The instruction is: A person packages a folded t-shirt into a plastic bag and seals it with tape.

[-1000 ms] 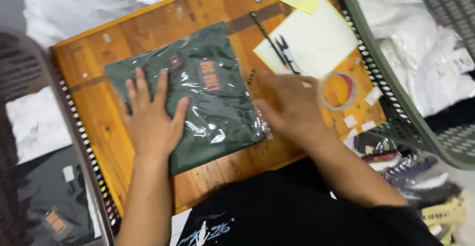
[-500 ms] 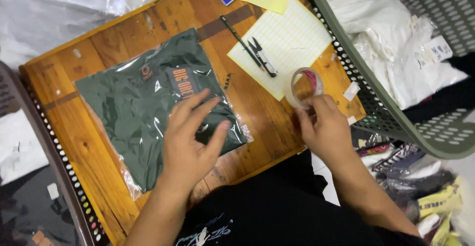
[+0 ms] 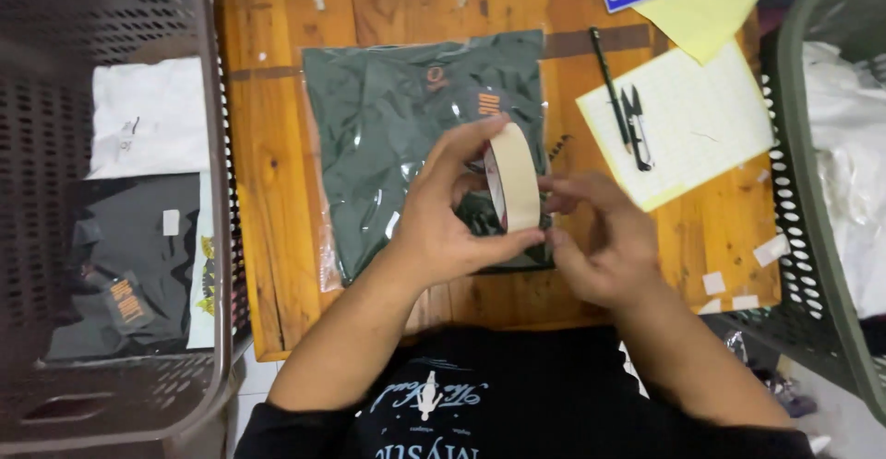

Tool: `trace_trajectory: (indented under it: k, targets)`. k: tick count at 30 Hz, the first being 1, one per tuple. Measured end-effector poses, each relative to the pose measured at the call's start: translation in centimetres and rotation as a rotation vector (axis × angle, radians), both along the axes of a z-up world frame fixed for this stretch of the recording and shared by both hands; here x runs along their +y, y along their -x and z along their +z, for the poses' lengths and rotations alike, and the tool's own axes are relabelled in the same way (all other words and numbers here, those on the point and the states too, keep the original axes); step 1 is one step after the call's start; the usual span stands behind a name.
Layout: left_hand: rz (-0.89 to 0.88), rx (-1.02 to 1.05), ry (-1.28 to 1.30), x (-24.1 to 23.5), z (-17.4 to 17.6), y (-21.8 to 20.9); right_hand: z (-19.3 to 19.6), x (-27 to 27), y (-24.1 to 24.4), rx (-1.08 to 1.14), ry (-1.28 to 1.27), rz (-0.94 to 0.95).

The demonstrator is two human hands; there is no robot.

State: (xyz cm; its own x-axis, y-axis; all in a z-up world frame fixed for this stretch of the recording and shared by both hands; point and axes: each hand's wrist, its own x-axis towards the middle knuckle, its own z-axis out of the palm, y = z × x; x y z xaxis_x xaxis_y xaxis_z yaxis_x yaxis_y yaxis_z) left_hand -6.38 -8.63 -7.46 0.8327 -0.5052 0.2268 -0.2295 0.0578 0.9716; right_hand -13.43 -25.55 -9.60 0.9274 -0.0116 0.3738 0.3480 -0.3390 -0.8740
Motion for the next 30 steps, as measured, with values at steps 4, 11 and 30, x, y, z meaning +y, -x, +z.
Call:
trace_trajectory:
  k: [4, 11, 30]
  targets:
    - [0.101, -0.110, -0.141, 0.7, 0.1, -0.7, 2.9, 0.5, -1.9, -0.349, 0.305, 0.023]
    - [-0.069, -0.139, -0.293, 0.7, -0.8, -0.7, 4.3, -0.5, -2.3, -0.321, 0.559, 0.084]
    - [-0.081, -0.059, -0.432, 0.2, -0.7, -0.1, 4.1, -0.3, -1.0, -0.274, 0.517, 0.040]
